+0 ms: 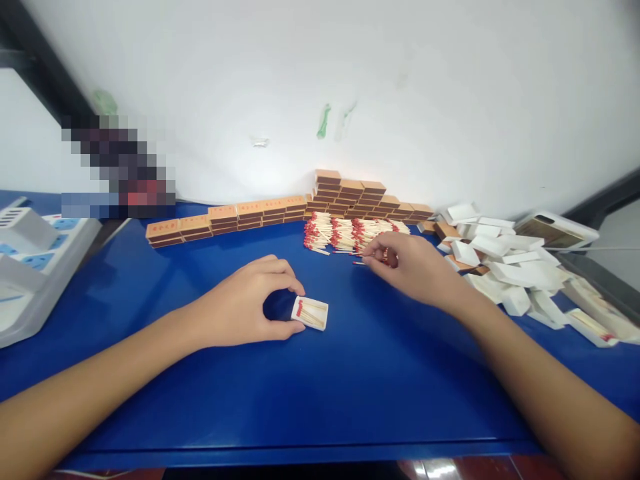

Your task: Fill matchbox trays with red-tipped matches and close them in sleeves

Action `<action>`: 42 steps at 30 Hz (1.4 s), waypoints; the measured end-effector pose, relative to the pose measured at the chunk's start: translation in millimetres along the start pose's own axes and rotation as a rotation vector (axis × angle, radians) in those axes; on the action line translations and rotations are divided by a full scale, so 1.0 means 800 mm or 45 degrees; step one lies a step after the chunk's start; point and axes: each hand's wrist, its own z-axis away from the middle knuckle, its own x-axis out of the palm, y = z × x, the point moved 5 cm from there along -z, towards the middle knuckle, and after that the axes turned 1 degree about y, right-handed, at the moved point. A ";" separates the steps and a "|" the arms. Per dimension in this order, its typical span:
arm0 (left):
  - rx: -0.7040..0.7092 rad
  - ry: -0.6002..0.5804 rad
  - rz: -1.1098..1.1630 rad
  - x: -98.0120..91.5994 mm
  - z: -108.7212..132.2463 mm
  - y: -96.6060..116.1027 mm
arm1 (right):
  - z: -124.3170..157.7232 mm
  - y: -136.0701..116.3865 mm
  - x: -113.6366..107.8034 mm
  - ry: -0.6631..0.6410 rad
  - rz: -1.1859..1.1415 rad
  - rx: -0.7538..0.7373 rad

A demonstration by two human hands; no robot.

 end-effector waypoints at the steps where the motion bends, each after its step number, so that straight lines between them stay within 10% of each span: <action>1: -0.005 -0.009 0.003 -0.001 0.000 0.000 | -0.002 0.011 -0.001 -0.051 0.015 0.039; 6: -0.033 -0.026 -0.008 -0.004 0.000 0.000 | -0.001 0.021 0.006 -0.281 -0.006 0.049; 42: -0.029 0.046 -0.059 -0.005 -0.002 -0.001 | -0.002 -0.041 0.029 -0.092 0.058 -0.281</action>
